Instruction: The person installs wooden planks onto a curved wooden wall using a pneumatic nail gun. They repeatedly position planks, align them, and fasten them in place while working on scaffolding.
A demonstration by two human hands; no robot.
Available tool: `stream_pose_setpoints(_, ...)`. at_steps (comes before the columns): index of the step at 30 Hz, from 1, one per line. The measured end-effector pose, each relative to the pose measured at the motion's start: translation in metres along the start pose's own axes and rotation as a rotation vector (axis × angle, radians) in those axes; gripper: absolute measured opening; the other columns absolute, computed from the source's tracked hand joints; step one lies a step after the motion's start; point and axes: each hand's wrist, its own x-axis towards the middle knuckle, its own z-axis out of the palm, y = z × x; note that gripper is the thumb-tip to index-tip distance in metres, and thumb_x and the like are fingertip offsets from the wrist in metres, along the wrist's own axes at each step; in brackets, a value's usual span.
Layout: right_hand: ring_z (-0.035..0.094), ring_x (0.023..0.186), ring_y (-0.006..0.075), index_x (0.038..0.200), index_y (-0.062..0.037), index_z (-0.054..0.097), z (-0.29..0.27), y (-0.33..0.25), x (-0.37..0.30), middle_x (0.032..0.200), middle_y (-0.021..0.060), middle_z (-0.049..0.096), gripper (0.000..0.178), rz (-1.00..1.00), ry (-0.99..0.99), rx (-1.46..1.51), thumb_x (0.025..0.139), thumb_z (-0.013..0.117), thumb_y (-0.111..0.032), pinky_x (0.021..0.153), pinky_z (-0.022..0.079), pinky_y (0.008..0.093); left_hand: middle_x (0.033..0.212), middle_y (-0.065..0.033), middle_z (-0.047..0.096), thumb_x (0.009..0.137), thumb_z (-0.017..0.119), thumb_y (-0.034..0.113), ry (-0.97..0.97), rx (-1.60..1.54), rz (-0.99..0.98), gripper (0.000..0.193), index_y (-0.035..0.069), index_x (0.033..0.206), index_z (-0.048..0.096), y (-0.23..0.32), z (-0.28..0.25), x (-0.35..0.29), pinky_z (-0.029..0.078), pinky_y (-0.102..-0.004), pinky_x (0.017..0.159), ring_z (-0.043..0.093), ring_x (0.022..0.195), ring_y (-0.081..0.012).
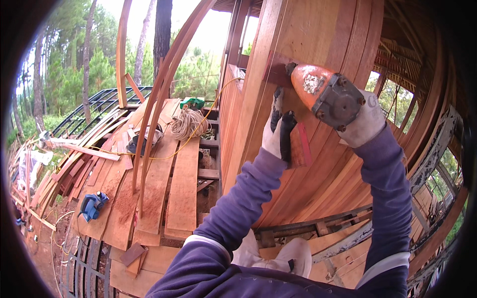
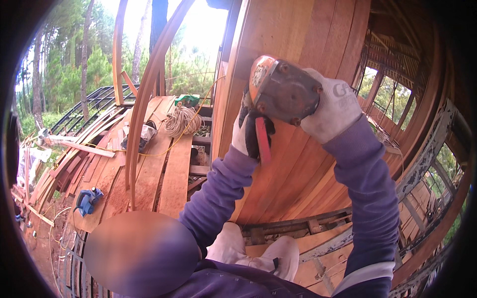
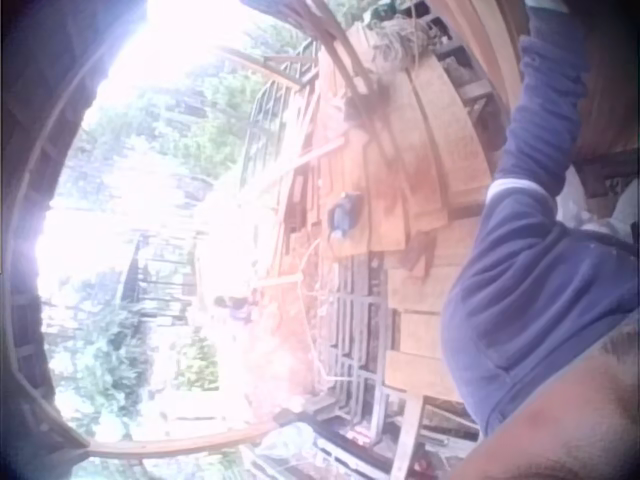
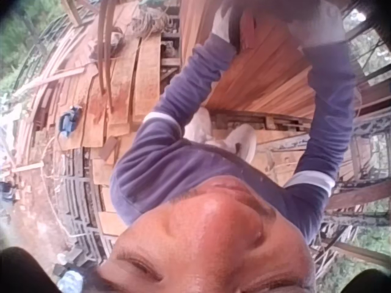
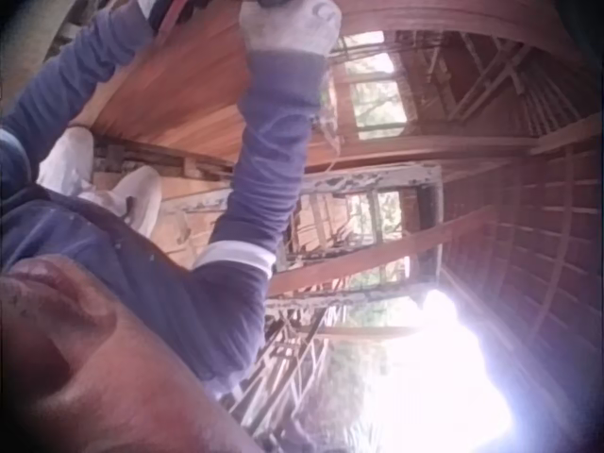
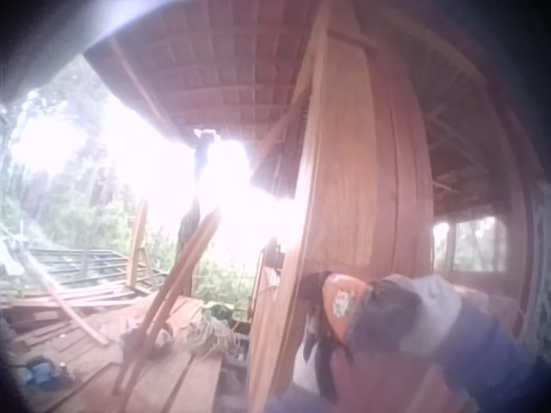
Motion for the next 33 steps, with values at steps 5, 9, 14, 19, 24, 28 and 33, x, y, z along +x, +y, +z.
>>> stream_pose_setpoints(5, 0.067, 0.082, 0.0362, 0.111, -0.0045, 0.06, 0.005, -0.005, -0.012, 0.085, 0.0179, 0.068, 0.044, 0.006, -0.038, 0.183, 0.07, 0.075, -0.009, 0.073, 0.054, 0.0407, 0.065, -0.0037, 0.055, 0.1, 0.049, 0.031, -0.026, 0.034, -0.054, 0.034, 0.005, 0.123, 0.052, 0.015, 0.005, -0.071, 0.043, -0.0248, 0.043, 0.05, 0.046, -0.0109)
stream_pose_setpoints(9, 0.069, 0.079, 0.0324, 0.114, -0.0016, 0.059, 0.01, -0.013, -0.012, 0.086, 0.0153, 0.068, 0.047, 0.011, -0.071, 0.016, 0.07, 0.076, -0.006, 0.074, 0.054, 0.0367, 0.062, -0.0017, 0.053, 0.1, 0.049, 0.032, -0.103, 0.057, -0.211, 0.046, -0.001, 0.131, 0.049, 0.025, 0.002, -0.117, 0.039, -0.0221, 0.043, 0.047, 0.044, -0.0085)
stream_pose_setpoints(14, 0.069, 0.084, 0.0335, 0.115, -0.0029, 0.059, 0.001, -0.004, -0.019, 0.089, 0.017, 0.069, 0.048, 0.071, -0.028, 0.062, 0.07, 0.077, -0.007, 0.075, 0.055, 0.0364, 0.07, 0.0026, 0.052, 0.1, 0.048, 0.025, -0.144, 0.093, -0.348, 0.039, -0.002, 0.127, 0.056, 0.031, -0.02, -0.155, 0.04, -0.021, 0.061, 0.047, 0.063, -0.0056)
stream_pose_setpoints(19, 0.069, 0.083, 0.0289, 0.115, -0.0033, 0.061, 0.006, 0.012, -0.025, 0.089, 0.0146, 0.07, 0.046, 0.159, -0.077, -0.069, 0.071, 0.076, -0.007, 0.075, 0.054, 0.0335, 0.072, 0.0021, 0.053, 0.101, 0.045, 0.023, -0.166, 0.115, -0.455, 0.037, -0.002, 0.125, 0.057, 0.023, -0.041, -0.183, 0.041, -0.0219, 0.062, 0.048, 0.065, -0.0063)
stream_pose_setpoints(24, 0.067, 0.084, 0.0363, 0.114, -0.0055, 0.06, 0.006, 0.019, -0.027, 0.086, 0.0189, 0.068, 0.049, 0.171, 0.058, 0.09, 0.069, 0.08, -0.014, 0.073, 0.054, 0.0406, 0.072, 0.0022, 0.053, 0.101, 0.046, 0.022, -0.128, 0.161, -0.5, 0.035, -0.001, 0.124, 0.058, 0.024, -0.051, -0.195, 0.041, -0.0217, 0.062, 0.048, 0.065, -0.0059)
stream_pose_setpoints(28, 0.067, 0.085, 0.0363, 0.113, -0.0058, 0.06, 0.014, 0.037, -0.036, 0.087, 0.0183, 0.068, 0.05, 0.205, 0.106, 0.241, 0.069, 0.08, -0.014, 0.074, 0.054, 0.0404, 0.072, 0.0022, 0.054, 0.101, 0.047, 0.024, -0.09, 0.185, -0.529, 0.035, 0.0, 0.123, 0.059, 0.031, -0.058, -0.203, 0.041, -0.0216, 0.06, 0.048, 0.064, -0.0055)
stream_pose_setpoints(33, 0.068, 0.084, 0.0246, 0.114, -0.0029, 0.059, 0.019, 0.037, -0.05, 0.09, 0.012, 0.07, 0.042, 0.19, 0.012, 0.263, 0.078, 0.075, -0.017, 0.077, 0.054, 0.0358, 0.072, 0.0026, 0.054, 0.101, 0.048, 0.027, -0.084, 0.219, -0.514, 0.036, 0.0, 0.123, 0.059, 0.031, -0.069, -0.207, 0.041, -0.0211, 0.059, 0.049, 0.063, -0.0049)
